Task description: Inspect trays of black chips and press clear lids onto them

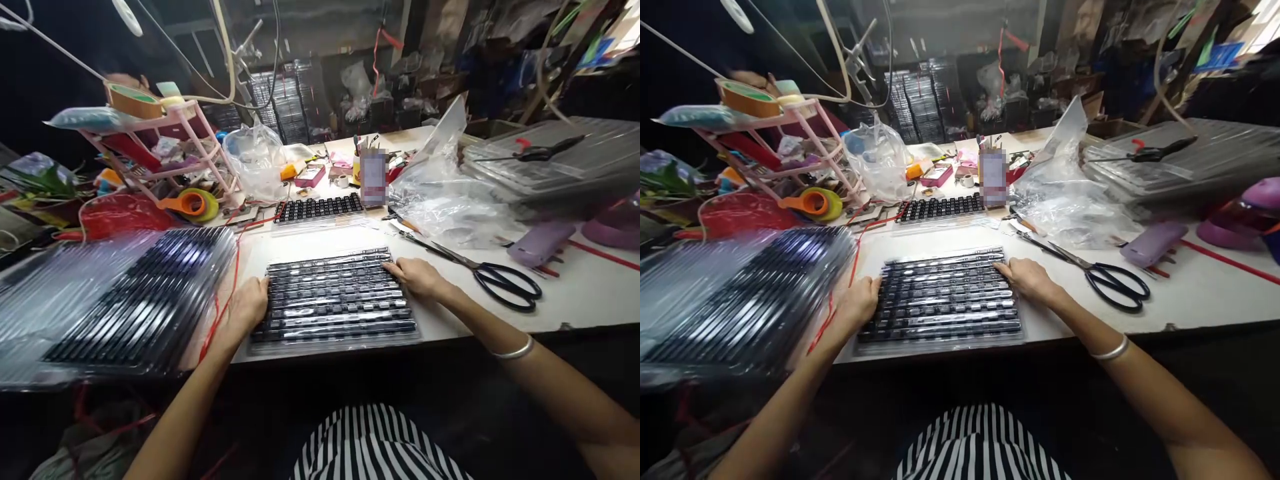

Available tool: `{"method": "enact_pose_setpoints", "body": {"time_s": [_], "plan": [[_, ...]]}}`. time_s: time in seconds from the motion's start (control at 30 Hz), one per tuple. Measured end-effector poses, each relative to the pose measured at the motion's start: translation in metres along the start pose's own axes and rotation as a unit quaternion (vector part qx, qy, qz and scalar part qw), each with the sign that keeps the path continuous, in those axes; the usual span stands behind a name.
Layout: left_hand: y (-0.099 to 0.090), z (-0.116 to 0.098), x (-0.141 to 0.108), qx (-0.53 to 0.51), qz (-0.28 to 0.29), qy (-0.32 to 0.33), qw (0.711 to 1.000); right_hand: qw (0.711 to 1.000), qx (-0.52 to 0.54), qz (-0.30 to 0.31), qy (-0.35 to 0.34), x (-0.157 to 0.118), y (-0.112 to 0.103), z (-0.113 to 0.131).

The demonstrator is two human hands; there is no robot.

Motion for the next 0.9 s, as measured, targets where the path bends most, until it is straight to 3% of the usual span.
{"method": "enact_pose_setpoints", "body": {"time_s": [0.1,0.2,0.33,0.43,0.53,0.73,0.9], "plan": [[0.001,-0.011,-0.001,0.052,0.008,0.033,0.998,0.998,-0.069,-0.007,-0.009,-0.001,-0.003,0.010],[0.006,-0.038,-0.003,0.078,0.006,0.081,0.994,0.992,-0.099,-0.035,-0.070,-0.006,0.001,0.040],[0.036,-0.093,-0.008,0.067,0.076,0.193,0.976,0.971,-0.108,-0.032,-0.212,-0.006,0.023,0.092],[0.050,-0.114,-0.010,0.056,0.110,0.240,0.963,0.954,-0.114,-0.028,-0.276,-0.002,0.034,0.110],[0.045,-0.100,-0.011,0.053,0.123,0.262,0.956,0.955,-0.110,-0.028,-0.274,-0.003,0.033,0.097],[0.027,-0.029,-0.011,0.034,0.106,0.195,0.974,0.981,-0.111,-0.030,-0.157,-0.019,0.019,0.039],[0.030,-0.020,-0.013,0.027,0.080,0.182,0.980,0.985,-0.103,-0.034,-0.133,-0.023,0.017,0.033]]}}
Point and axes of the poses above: each hand's wrist, its own x-axis towards the middle knuckle, its own y-axis out of the palm, z = x × y, the point moved 4 cm from there along x, towards the middle knuckle, and after that the axes turned 3 degrees about -x, right-handed, at the moved point
